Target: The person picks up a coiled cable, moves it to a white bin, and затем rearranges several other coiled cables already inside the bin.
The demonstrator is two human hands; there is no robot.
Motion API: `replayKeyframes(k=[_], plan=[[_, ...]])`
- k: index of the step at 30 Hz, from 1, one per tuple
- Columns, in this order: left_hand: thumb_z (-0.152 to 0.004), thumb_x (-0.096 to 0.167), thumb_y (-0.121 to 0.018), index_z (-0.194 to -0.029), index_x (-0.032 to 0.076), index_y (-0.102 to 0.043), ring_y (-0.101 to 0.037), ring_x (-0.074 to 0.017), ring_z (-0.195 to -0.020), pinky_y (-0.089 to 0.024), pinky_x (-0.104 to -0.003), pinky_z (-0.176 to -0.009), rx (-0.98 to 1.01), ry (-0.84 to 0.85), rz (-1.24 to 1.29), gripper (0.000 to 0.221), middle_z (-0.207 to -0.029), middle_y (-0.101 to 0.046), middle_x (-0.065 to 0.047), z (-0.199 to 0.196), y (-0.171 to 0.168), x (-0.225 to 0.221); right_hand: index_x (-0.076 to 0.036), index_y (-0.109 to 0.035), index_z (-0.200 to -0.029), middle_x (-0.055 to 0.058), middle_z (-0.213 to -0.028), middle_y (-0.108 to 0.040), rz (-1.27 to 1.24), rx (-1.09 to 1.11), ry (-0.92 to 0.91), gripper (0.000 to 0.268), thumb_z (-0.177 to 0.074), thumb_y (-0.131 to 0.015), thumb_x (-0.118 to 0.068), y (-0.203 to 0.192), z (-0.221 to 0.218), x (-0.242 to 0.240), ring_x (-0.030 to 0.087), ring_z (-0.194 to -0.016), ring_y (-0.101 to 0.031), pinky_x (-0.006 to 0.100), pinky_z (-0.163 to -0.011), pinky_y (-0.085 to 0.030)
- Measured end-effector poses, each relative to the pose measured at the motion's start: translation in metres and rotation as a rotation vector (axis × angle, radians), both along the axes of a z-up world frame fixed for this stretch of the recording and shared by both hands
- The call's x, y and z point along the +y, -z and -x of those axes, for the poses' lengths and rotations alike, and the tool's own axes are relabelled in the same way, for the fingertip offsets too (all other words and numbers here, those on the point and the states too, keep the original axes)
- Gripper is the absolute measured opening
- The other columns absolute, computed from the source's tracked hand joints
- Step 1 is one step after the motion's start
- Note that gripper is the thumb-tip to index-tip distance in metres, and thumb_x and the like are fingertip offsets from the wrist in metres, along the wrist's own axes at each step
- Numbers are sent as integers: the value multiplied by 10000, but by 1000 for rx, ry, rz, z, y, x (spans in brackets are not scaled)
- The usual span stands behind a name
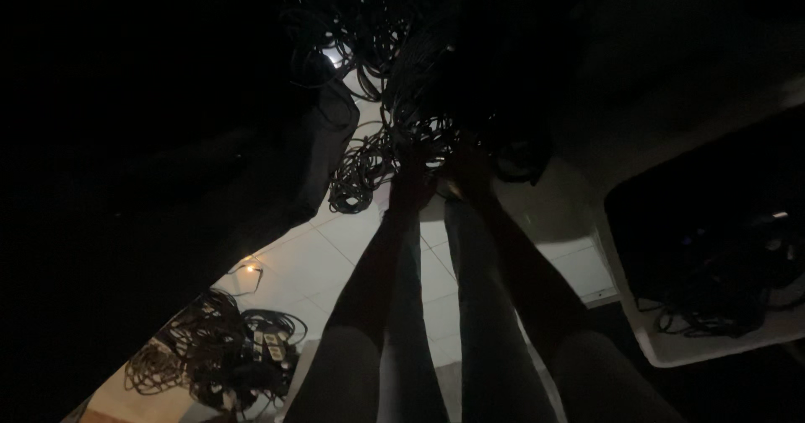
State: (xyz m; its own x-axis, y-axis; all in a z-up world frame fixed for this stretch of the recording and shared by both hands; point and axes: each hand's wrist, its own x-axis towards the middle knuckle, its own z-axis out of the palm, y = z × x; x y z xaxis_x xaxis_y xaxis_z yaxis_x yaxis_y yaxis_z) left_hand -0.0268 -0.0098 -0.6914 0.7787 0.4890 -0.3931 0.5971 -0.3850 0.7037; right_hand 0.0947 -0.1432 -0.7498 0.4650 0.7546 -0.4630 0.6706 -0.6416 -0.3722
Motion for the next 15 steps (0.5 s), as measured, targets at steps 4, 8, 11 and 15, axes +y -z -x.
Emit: replayKeyframes(k=[4,8,11,15], plan=[[-942,191,-678,-1500,66,-474,-496,-388,-1380,-453,-492,-1100,-55,48,-21,607,-1482,-534,-201,-4,-18,-8,-45,-658,-1235,156,-1186,-688,-101,68,60,389,-909,-686,-256,-45,14,9,330,-1066,-657,467,-890,-536],[-953,188,-635,-1510,48,-451,-501,-408,-1370,-463,-481,-1083,-88,47,-49,603,-1489,-516,-230,-4,-36,-15,-50,-671,-1197,147,-1155,-694,-166,56,75,346,-916,-685,-252,-80,9,16,322,-1049,-660,459,-885,-534],[-961,207,-627,-1445,78,-508,-532,-393,-1345,-476,-467,-1084,-201,51,-150,514,-1467,-538,-213,1,-53,-19,-53,-681,-1168,141,-1132,-698,-198,36,60,315,-922,-684,-249,-103,8,16,316,-1037,-663,453,-881,-533],[-987,226,-568,-1386,148,-589,-573,-333,-1257,-503,-445,-997,129,210,-102,407,-1456,-565,-149,-4,-84,-22,-58,-695,-1130,132,-1100,-704,-240,17,23,275,-929,-682,-245,-139,8,7,308,-1021,-667,445,-876,-531]])
